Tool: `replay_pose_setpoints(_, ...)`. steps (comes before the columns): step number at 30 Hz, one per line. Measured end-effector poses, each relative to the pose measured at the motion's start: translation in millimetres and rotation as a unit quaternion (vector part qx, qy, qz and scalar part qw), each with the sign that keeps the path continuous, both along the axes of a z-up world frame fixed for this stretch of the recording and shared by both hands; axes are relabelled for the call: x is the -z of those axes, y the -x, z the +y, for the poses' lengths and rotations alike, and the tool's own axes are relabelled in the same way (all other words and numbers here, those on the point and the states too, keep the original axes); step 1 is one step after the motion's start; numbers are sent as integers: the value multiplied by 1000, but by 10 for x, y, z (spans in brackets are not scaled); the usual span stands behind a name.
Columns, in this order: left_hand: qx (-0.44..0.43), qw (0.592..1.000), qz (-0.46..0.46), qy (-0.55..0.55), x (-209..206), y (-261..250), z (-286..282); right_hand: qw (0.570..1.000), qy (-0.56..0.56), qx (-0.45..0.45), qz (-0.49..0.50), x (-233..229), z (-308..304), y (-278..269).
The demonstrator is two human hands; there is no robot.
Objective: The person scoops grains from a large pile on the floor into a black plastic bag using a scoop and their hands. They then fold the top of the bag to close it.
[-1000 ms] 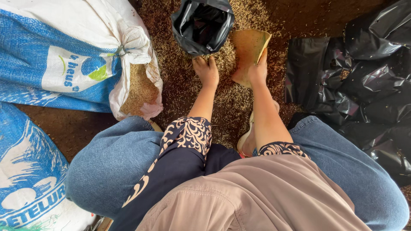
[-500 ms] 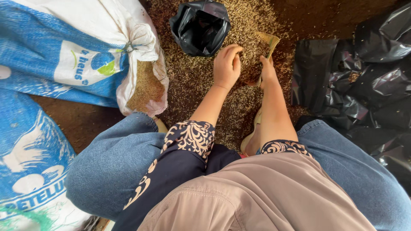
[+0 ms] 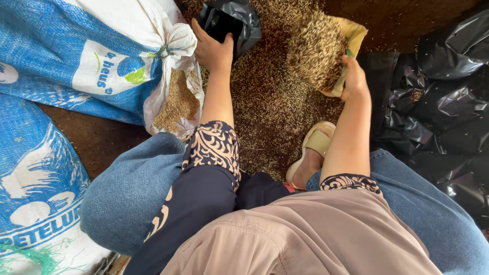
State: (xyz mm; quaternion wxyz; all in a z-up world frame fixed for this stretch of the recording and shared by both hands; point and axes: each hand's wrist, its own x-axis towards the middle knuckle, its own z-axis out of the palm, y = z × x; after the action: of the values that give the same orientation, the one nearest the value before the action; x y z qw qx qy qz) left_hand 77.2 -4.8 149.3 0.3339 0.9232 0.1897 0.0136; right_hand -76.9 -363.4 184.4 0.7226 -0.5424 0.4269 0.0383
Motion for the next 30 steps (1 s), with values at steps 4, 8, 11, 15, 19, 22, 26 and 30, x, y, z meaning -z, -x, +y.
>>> replay_pose_setpoints(4,-21,995,3,100,246,-147,101,993,-56,-67,-78,-463,51,-92)
replay_pose_setpoints(8,-18,990,-117,81,490,-220,193,993,8,-107,-41,-732,254,-160)
replay_pose_setpoints(11,1,987,76,140,524,-170,126,988,45,-147,-12,-817,395,-209)
replay_pose_setpoints(15,57,975,-85,197,338,18,-189,980,72,-175,67,-767,572,-232)
replay_pose_setpoints(19,174,965,-50,192,92,248,-554,973,71,-191,107,-508,672,-273)
replay_pose_setpoints(22,307,932,-103,161,-24,460,-631,972,105,-171,121,-172,682,-271)
replay_pose_setpoints(26,380,906,-18,187,-178,711,-674,983,99,-97,121,132,580,-194)
replay_pose_setpoints(30,389,896,67,205,-310,976,-882,987,114,-24,112,50,551,-133)
